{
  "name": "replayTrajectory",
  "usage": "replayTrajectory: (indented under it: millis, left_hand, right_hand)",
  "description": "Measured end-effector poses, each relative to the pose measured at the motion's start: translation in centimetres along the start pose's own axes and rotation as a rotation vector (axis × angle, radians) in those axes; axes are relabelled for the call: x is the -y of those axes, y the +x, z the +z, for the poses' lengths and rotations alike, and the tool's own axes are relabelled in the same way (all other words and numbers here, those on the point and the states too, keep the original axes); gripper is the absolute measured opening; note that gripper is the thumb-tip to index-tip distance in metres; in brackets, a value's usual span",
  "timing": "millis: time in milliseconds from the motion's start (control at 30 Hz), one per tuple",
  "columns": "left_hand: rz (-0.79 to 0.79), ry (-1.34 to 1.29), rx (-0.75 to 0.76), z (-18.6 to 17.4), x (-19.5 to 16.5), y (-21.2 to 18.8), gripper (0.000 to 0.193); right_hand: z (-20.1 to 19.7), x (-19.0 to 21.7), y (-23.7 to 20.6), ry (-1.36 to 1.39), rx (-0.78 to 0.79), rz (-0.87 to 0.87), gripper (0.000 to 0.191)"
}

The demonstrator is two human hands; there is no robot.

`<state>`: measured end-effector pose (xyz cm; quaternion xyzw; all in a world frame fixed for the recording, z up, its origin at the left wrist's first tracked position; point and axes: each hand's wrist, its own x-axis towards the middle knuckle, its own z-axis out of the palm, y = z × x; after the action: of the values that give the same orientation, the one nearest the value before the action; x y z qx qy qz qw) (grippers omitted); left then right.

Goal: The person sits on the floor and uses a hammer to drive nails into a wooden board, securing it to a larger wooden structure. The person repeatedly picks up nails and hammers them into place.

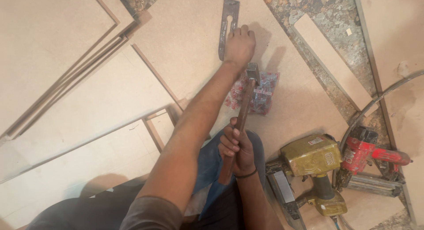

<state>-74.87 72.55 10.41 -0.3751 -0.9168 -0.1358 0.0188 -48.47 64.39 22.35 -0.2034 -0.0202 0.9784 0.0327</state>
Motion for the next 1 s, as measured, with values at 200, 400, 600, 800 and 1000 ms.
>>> replayTrajectory:
  millis: [200,400,600,800,1000]
  left_hand:
    - [-0.199,-0.209,-0.086,-4.5,1.4,-4.0,0.019]
    - [-0.648,-1.790,-0.070,-14.9,4.6,-21.4,0.021]
    - [-0.692,-2.294,-0.236,-26.6,5.0,-41.7,0.017]
    - [-0.519,-2.546,-0.314,-30.7,5.9,-50.5,0.024]
    - [-0.560,-2.253,-0.403,-31.1,9.0,-52.8,0.036]
  right_hand:
    - [-1.1,-0.4,0.1,0.009,0.063,0.020,0.021]
    - [-2.1,-1.4,-1.1,0.096,0.075,0.126,0.013]
    - [-0.4,-3.6,-2.0,-0.120,0.132,0.113,0.012]
    - [0.0,-5.3,-2.8,-0.165,0.149,0.122,0.010]
    - [0.6,-6.2,-3.1,-0.312,0.112,0.114,0.008]
